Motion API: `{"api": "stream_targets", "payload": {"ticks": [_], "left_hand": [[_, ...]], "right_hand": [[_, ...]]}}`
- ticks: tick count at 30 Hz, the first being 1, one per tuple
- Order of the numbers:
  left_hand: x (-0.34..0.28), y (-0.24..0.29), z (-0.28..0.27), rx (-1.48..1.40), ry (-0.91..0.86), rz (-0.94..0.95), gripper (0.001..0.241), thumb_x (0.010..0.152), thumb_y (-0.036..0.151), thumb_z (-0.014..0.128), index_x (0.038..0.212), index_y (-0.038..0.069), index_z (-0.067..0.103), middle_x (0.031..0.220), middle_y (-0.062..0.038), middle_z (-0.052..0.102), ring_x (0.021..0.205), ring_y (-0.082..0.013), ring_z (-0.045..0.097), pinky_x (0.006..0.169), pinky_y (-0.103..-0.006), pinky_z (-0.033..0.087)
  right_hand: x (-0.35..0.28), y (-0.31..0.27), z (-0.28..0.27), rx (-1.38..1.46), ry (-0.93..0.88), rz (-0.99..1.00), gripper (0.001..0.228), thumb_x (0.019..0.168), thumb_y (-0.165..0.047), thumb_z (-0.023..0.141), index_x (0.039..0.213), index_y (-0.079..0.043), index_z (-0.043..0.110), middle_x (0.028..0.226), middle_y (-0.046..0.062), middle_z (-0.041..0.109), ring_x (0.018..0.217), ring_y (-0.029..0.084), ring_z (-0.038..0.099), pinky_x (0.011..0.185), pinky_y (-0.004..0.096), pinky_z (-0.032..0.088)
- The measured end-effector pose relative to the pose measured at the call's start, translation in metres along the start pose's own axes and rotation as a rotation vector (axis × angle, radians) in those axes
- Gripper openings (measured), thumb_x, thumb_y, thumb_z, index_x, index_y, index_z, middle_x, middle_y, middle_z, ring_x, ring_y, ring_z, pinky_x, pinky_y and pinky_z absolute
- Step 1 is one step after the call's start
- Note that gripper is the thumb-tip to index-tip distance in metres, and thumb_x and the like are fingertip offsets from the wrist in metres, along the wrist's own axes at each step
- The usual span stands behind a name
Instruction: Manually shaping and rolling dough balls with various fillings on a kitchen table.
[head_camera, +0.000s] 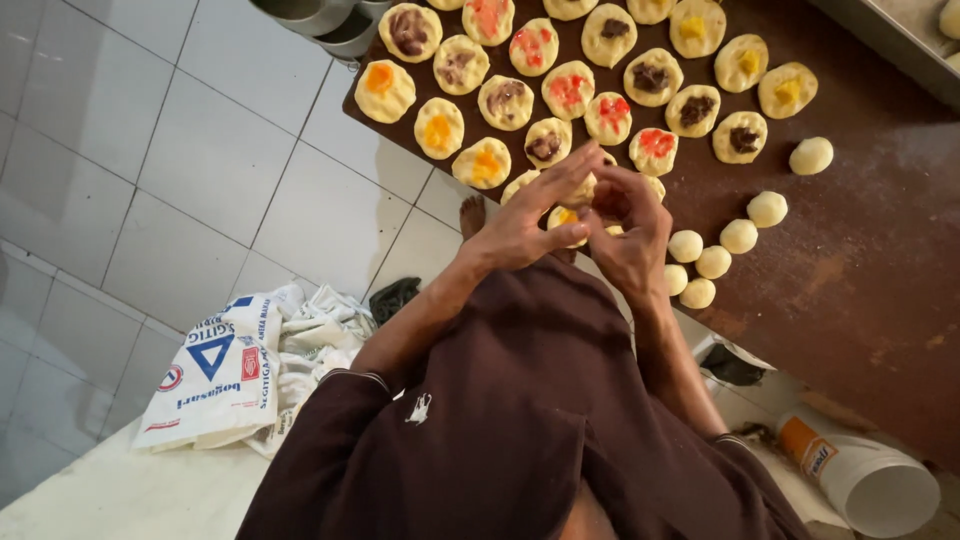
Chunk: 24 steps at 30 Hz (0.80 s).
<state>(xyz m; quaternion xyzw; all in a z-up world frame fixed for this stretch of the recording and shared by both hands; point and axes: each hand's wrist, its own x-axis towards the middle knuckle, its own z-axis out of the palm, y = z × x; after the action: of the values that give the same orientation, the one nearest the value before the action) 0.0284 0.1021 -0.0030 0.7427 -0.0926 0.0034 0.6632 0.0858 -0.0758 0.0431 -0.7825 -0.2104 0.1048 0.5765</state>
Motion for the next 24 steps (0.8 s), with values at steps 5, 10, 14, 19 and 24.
{"api": "stream_targets", "payload": {"ticks": [5, 10, 14, 19, 24], "left_hand": [[0.001, -0.007, 0.008, -0.136, 0.006, -0.044, 0.1, 0.099, 0.076, 0.052, 0.168, 0.03, -0.003, 0.18, -0.011, 0.017, 0.168, -0.0339, 0.019, 0.139, -0.0553, 0.019], [0.005, 0.002, 0.006, -0.593, 0.024, -0.051, 0.117, 0.094, 0.076, 0.058, 0.167, 0.029, -0.02, 0.18, -0.015, 0.016, 0.169, -0.0365, 0.016, 0.138, -0.0542, 0.02], [0.006, 0.004, 0.004, -0.725, 0.019, -0.013, 0.115, 0.096, 0.069, 0.061, 0.168, 0.029, -0.019, 0.18, -0.017, 0.018, 0.168, -0.0347, 0.014, 0.139, -0.0501, 0.014], [0.009, 0.008, 0.004, -0.893, -0.017, 0.022, 0.114, 0.096, 0.06, 0.066, 0.17, 0.025, -0.013, 0.172, -0.022, 0.021, 0.164, -0.0328, 0.018, 0.136, -0.0459, 0.013], [0.015, 0.01, 0.008, -0.948, -0.058, -0.008, 0.113, 0.094, 0.057, 0.069, 0.171, 0.023, -0.007, 0.172, -0.022, 0.022, 0.164, -0.0309, 0.019, 0.136, -0.0445, 0.015]], "right_hand": [[-0.002, 0.013, 0.0, -0.166, -0.056, -0.04, 0.029, 0.09, -0.005, 0.083, 0.118, -0.005, 0.074, 0.108, 0.008, 0.069, 0.092, 0.014, 0.072, 0.078, 0.025, 0.064], [-0.005, 0.002, 0.004, -0.131, 0.076, -0.039, 0.021, 0.095, -0.005, 0.081, 0.116, -0.003, 0.078, 0.107, 0.008, 0.069, 0.091, 0.014, 0.069, 0.077, 0.025, 0.061], [-0.002, 0.002, 0.0, -0.166, 0.063, -0.052, 0.021, 0.094, -0.004, 0.083, 0.114, -0.002, 0.079, 0.107, 0.01, 0.068, 0.091, 0.016, 0.067, 0.074, 0.025, 0.059], [-0.008, 0.006, -0.002, 0.097, 0.204, 0.205, 0.019, 0.092, -0.005, 0.082, 0.108, -0.001, 0.071, 0.099, 0.005, 0.073, 0.088, 0.01, 0.07, 0.08, 0.022, 0.059], [-0.013, 0.006, -0.013, -0.002, 0.187, 0.049, 0.015, 0.093, 0.002, 0.079, 0.106, 0.003, 0.073, 0.104, 0.008, 0.072, 0.09, 0.013, 0.07, 0.08, 0.025, 0.059]]}}
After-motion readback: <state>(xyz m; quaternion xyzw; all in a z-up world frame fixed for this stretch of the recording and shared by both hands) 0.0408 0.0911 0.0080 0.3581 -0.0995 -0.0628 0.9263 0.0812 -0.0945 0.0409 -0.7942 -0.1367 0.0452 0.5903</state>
